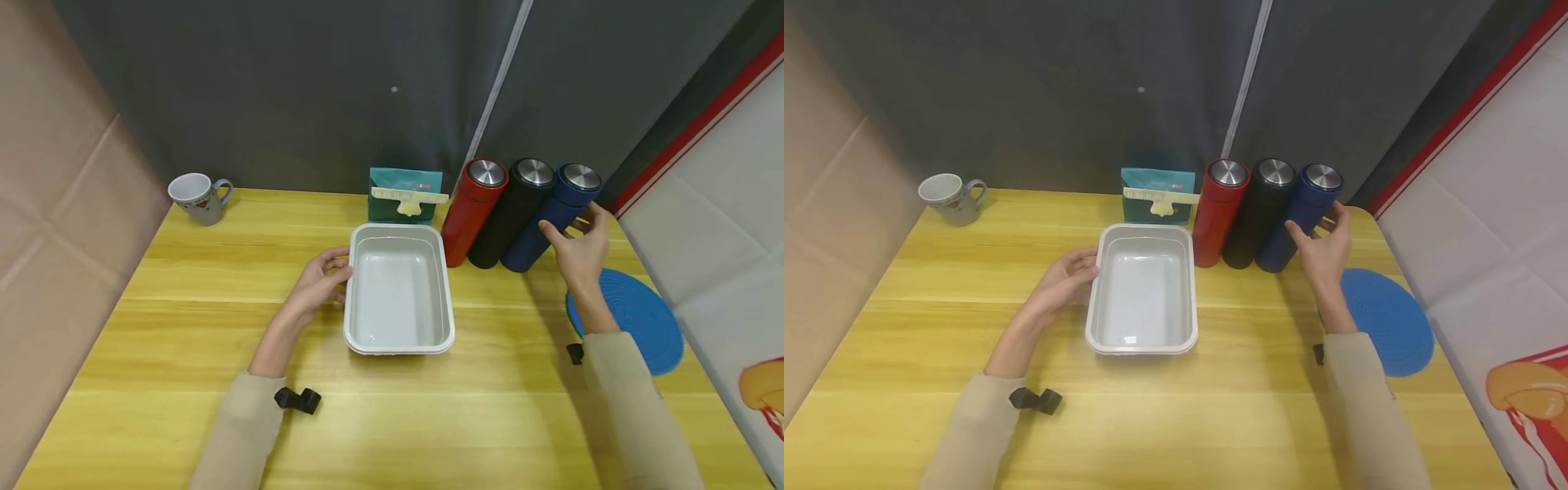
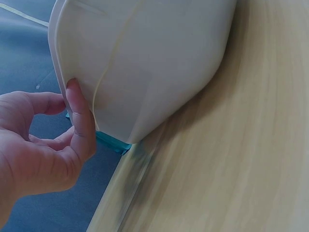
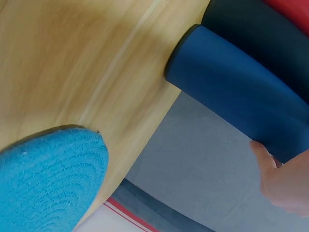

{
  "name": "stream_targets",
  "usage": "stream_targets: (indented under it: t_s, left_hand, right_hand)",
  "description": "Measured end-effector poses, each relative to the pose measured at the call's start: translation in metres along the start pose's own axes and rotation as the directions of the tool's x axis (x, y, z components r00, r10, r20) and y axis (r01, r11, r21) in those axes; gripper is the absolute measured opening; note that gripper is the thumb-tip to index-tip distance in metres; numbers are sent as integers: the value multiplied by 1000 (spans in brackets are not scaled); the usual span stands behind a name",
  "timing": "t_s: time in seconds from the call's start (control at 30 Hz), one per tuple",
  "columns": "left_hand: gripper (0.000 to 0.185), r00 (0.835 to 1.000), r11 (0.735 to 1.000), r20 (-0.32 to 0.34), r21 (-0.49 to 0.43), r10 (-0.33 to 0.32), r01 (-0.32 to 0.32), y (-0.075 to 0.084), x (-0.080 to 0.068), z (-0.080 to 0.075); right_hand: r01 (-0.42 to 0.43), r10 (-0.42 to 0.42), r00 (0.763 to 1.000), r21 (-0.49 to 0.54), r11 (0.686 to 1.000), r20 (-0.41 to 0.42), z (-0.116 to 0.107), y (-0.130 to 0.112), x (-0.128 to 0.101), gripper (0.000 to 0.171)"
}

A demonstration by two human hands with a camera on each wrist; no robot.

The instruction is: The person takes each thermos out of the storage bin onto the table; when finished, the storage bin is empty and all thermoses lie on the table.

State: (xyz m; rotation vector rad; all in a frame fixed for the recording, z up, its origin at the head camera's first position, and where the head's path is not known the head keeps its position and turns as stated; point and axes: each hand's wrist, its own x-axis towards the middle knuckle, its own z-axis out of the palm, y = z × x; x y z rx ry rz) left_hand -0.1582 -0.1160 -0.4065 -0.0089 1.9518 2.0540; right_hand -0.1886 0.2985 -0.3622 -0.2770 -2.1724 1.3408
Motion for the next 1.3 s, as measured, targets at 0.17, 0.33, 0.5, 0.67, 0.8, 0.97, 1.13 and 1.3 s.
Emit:
stream_targets:
  t_s: [0.17,0.33,0.5,0.67,0.8,0.97,1.13,1.3]
  left_hand:
    - [47,1000,1000,6,-5,-7,7,0,0,0]
    - [49,1000,1000,9,2,-7,7,-1,0,0]
    - [49,1000,1000,13,7,-7,7,-1,1,1]
    - [49,1000,1000,14,5,-7,7,-1,1,1]
    - [49,1000,1000,17,-5,-13,13,-1,2,1]
    - [48,999,1000,34,-7,-16,16,-2,2,-2]
    - [46,999,1000,32,9,-23,23,-2,1,-3]
    - [44,999,999,4,35,-34,34,-5,2,-7]
  right_hand:
    - [19,-19,1000,17,1000,-6,1,5,3,67]
    - [14,-14,1000,0,1000,1,1,7,6,68]
    - [20,-20,999,-2,1000,31,-2,-11,0,66]
    - [17,-17,998,-8,1000,66,-5,-17,-2,66]
    - [11,-8,997,-43,999,75,-4,-1,5,69]
    - [13,-10,997,-43,999,74,-2,10,4,70]
    - [-15,17,992,-17,1000,126,-5,-1,-6,67]
    - [-37,34,975,9,999,217,-7,-18,-22,63]
